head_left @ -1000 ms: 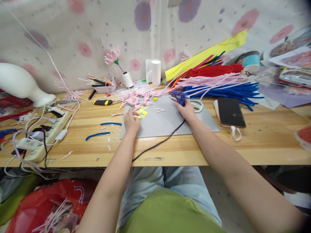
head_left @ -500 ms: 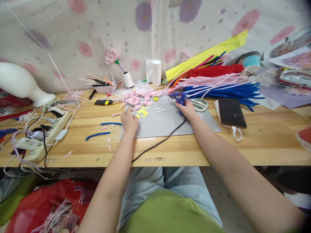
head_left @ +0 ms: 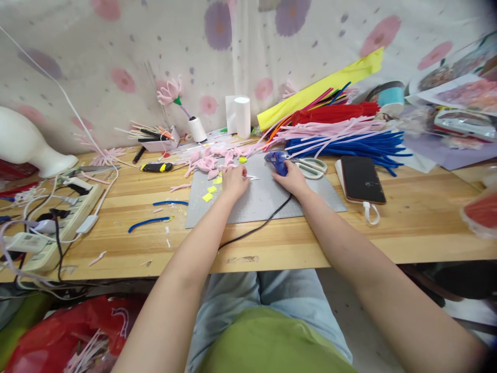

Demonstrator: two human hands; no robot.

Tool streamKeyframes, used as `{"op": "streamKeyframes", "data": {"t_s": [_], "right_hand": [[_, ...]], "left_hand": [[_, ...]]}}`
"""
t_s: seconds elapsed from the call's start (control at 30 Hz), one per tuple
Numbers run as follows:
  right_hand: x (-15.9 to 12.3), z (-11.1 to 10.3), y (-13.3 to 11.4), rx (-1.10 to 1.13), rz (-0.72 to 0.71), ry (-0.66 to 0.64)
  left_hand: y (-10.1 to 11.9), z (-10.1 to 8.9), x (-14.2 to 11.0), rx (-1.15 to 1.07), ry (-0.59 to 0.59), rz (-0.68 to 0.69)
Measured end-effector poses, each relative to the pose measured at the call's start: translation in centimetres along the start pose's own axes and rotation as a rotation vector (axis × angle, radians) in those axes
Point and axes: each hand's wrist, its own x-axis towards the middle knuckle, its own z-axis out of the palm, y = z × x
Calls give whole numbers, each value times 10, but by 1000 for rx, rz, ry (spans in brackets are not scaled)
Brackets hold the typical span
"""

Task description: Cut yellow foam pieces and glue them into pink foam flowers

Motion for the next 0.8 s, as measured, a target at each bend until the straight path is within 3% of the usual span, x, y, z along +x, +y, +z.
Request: {"op": "streamKeyframes", "data": {"t_s": [0.2,0.33,0.43,0.6,0.8], "right_hand": [[-12,-31,-23,-135,-20,135],[-19,-46,-39,-115,-104,-79],[-24,-30,-47,34,-210,-210],[-26,8,-57,167,-188,-199],[-22,17,-54,162,-182,-197]], "left_hand": [[11,14,2,22,-23,-12],[9,14,-2,31,-5,-23],[6,12,-13,-3,56,-3],[4,10,-31,-29,146,11],[3,10,-33,-10,149,31]]}}
